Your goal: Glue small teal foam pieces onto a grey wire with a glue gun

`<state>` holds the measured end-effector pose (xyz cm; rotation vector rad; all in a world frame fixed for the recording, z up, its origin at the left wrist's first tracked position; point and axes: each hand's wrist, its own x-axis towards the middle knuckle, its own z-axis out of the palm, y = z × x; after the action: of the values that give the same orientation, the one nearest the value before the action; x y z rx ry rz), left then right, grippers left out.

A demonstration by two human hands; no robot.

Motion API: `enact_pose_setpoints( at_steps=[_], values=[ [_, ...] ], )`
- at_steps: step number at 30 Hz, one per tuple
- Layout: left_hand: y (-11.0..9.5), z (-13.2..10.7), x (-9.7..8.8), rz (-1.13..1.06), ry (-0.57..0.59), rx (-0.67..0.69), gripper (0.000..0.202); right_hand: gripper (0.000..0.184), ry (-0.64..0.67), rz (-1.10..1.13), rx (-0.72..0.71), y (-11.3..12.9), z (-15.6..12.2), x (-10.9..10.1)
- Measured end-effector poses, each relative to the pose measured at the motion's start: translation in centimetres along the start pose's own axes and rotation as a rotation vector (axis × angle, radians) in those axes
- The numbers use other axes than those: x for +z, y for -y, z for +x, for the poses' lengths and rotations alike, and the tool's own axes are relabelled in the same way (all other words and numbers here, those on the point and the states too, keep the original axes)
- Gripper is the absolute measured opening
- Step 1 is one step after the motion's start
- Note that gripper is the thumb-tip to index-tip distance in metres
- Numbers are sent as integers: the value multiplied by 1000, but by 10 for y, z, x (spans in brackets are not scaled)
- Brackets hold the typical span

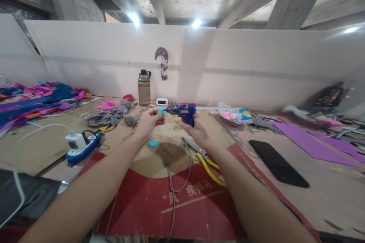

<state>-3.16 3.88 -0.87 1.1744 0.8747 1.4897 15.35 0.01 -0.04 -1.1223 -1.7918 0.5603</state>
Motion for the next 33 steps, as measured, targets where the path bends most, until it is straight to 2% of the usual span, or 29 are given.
enact_pose_setpoints(
  at_steps=[11,33],
  values=[
    [1,1,0,-14,11,15,30,25,-53,81,-62,-11,3,4],
    [1,0,1,-17,-5,22,28,27,-46,83,-61,-8,1,1]
  ],
)
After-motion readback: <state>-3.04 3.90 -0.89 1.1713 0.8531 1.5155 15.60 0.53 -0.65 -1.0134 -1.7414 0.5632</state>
